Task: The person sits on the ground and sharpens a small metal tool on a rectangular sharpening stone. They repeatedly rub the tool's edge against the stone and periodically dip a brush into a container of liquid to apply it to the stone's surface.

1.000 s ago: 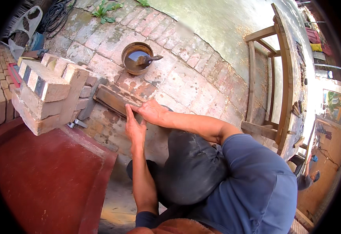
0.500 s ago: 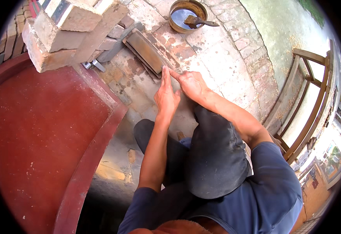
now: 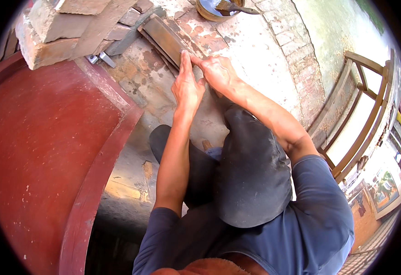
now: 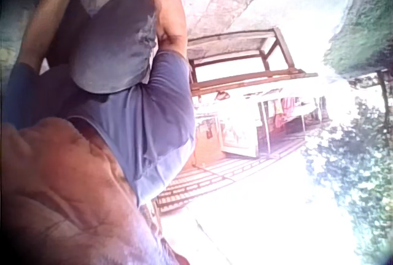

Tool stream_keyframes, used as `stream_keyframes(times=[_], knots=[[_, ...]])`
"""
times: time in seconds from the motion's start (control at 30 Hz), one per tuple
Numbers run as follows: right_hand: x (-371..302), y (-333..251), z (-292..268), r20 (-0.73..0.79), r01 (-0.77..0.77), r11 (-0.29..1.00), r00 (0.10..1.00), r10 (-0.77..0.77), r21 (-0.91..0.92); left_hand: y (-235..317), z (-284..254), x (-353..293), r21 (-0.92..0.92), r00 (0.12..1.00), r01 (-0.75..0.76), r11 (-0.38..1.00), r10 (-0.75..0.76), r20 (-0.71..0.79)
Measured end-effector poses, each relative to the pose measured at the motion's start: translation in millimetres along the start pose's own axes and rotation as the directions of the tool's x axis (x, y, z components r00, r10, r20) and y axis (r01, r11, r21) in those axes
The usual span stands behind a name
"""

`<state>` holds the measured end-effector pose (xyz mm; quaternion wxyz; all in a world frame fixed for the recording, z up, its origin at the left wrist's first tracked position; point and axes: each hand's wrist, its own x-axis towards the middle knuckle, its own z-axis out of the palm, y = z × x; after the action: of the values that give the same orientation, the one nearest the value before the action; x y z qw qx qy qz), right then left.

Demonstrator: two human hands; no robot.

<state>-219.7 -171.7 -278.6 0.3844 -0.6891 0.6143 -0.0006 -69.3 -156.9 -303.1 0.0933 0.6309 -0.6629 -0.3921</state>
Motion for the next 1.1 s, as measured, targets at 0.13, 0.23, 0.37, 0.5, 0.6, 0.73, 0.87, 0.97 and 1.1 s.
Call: stream_keyframes(times=[0.13,0.23,0.37,0.5,0.6,0.73,0.87,0.97,1.1], knots=[[-14,22,18,-0.111,0.106,0.973,0.985,-0.131,-0.204,13,4,-24,-0.005,0.989,0.051,0.999,-0.050,0.136],[1,1,0,-0.025,0.043,0.995,0.999,-0.046,-0.085,-2,12,-10,-0.002,1.000,-0.023,1.000,0.023,-0.005],[4,-5,-12,0.039,-0.003,1.000,0.999,0.002,0.012,0,0,-3,0.003,1.000,-0.015,1.000,0.015,0.000],[-16,17,15,-0.068,0.057,0.989,0.995,-0.067,-0.137,7,3,-18,0.022,0.997,-0.003,1.000,0.001,0.072],[4,-1,-2,-0.042,0.056,0.997,0.997,-0.059,-0.053,-2,3,-1,0.026,0.998,-0.043,0.999,0.044,-0.036],[2,15,9,-0.133,0.104,0.986,0.984,-0.121,-0.131,3,-3,-3,0.042,0.998,-0.023,0.999,0.021,0.052],[-7,22,19,-0.164,0.137,0.982,0.974,-0.157,-0.129,2,2,-13,0.071,0.996,-0.016,0.997,0.010,0.093],[5,15,2,-0.098,0.103,0.993,0.989,-0.108,-0.057,2,-10,6,0.010,0.997,-0.040,0.999,0.040,0.059],[-9,18,5,-0.076,0.076,0.986,0.993,-0.088,-0.146,9,-5,-11,0.041,0.986,0.028,0.999,-0.034,0.163]])
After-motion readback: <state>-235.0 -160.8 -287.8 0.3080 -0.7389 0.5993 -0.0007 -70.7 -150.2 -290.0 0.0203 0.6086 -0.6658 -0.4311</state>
